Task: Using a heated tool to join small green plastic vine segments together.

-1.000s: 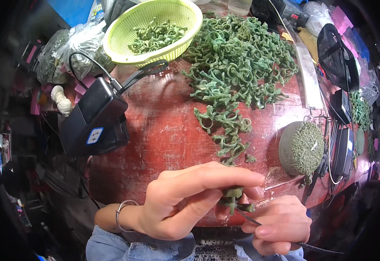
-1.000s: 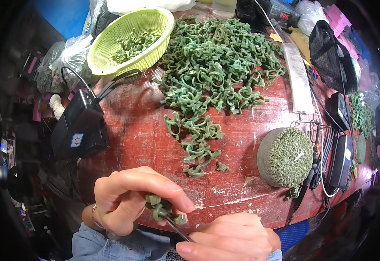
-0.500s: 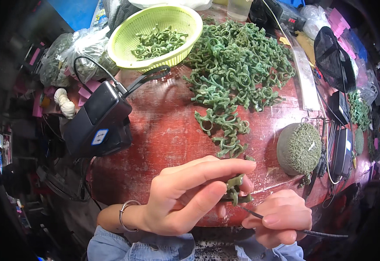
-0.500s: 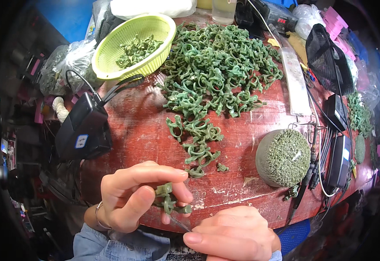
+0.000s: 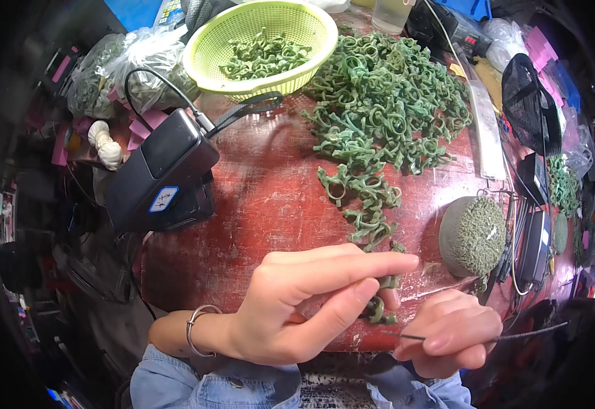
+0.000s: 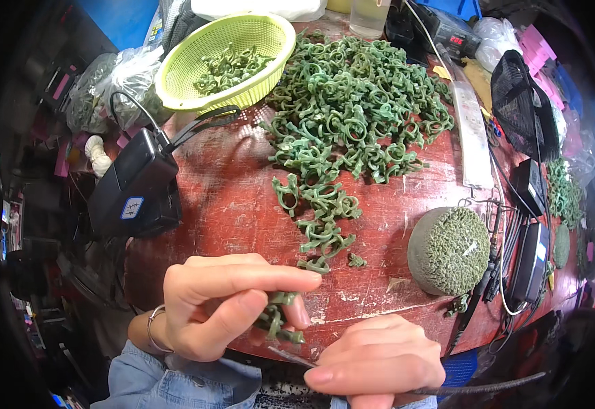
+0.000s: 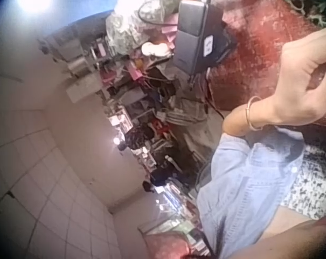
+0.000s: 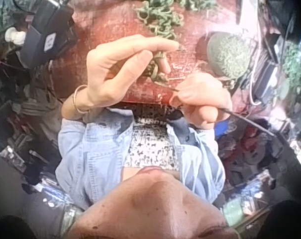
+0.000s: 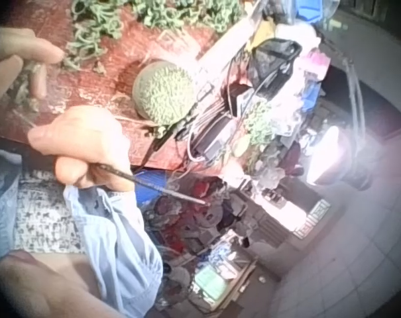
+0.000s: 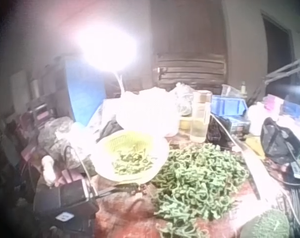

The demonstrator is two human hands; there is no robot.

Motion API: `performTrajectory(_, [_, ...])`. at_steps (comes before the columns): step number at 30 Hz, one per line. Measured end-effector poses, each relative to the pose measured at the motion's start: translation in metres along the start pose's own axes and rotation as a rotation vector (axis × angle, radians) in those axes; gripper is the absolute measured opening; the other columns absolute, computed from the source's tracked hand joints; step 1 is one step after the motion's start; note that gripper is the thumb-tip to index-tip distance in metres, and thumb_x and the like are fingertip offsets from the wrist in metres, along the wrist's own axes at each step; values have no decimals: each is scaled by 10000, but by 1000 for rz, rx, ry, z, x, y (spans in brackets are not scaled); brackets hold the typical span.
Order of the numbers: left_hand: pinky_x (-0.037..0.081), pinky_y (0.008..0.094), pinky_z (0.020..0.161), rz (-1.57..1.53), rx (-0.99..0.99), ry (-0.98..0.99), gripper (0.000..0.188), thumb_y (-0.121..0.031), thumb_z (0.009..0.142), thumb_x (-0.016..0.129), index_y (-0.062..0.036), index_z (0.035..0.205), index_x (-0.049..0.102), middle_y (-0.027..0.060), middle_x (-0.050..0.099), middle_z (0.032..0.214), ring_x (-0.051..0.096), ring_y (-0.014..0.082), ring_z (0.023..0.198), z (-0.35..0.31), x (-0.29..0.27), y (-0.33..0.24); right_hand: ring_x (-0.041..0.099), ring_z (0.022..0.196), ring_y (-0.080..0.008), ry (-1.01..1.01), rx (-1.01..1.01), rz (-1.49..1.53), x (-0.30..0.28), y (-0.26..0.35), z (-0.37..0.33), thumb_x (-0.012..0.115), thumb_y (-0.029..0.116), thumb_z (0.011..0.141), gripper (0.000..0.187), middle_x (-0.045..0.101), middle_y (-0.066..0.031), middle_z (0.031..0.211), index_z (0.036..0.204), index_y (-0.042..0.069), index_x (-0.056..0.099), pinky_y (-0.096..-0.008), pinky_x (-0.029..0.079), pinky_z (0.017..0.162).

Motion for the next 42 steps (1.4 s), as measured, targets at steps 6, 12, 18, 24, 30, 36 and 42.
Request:
performTrajectory(6, [486,273,653,-19,36,29,277,12,865,451,71,1101,584,138,632,781,620,181,707,-3,1,5,512,333,-131,-36,98,-102,2,-2,-4,364,393,955,369,504,-27,453,821,56,430,-211,366,298])
performTrajectory(12, [446,265,586,-9,-6,25,270,-4,865,500,15,1117,595,98,599,742,573,149,648,-6,-2,4,458,343,-112,145,18,138,10,0,3,369,450,938,427,443,-14,455,802,49,425,-204,379,350])
performTrajectory(18, [464,260,604,101,66,-13,264,1,857,495,43,1095,602,117,620,740,596,155,666,-1,2,0,588,434,-173,32,144,155,-10,-10,-7,411,399,939,428,595,-88,564,860,-5,529,-266,469,382])
performTrajectory(24, [495,248,639,244,210,-85,307,-64,835,588,71,1111,588,143,647,809,640,176,718,-10,1,-11,529,427,-120,-42,179,-202,-7,0,0,392,426,937,443,564,-73,577,850,6,503,-211,378,383])
performTrajectory(30, [522,267,673,308,264,-111,579,25,695,719,26,1233,506,120,625,913,642,174,791,-12,8,-9,473,403,-107,-106,204,-73,-11,-11,-6,359,451,936,448,528,-79,588,870,20,464,-202,368,399])
performTrajectory(36, [506,270,607,439,397,-200,522,10,723,701,20,1214,523,103,603,853,615,171,707,-17,7,-12,511,403,-136,-17,18,-27,-9,-5,-5,336,453,943,420,510,-53,510,872,54,447,-228,404,400])
performTrajectory(42, [462,285,537,454,389,-196,529,-4,695,716,8,1195,543,88,557,780,555,170,613,-14,6,-12,519,385,-152,110,-59,23,-4,-9,-2,380,428,946,442,510,-46,493,826,24,516,-243,405,368])
Point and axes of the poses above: each hand's wrist, its own z-axis towards the middle knuckle, its own x-axis out of the palm, y = z × x, the point moved 6 cm from there along z, towards the middle knuckle
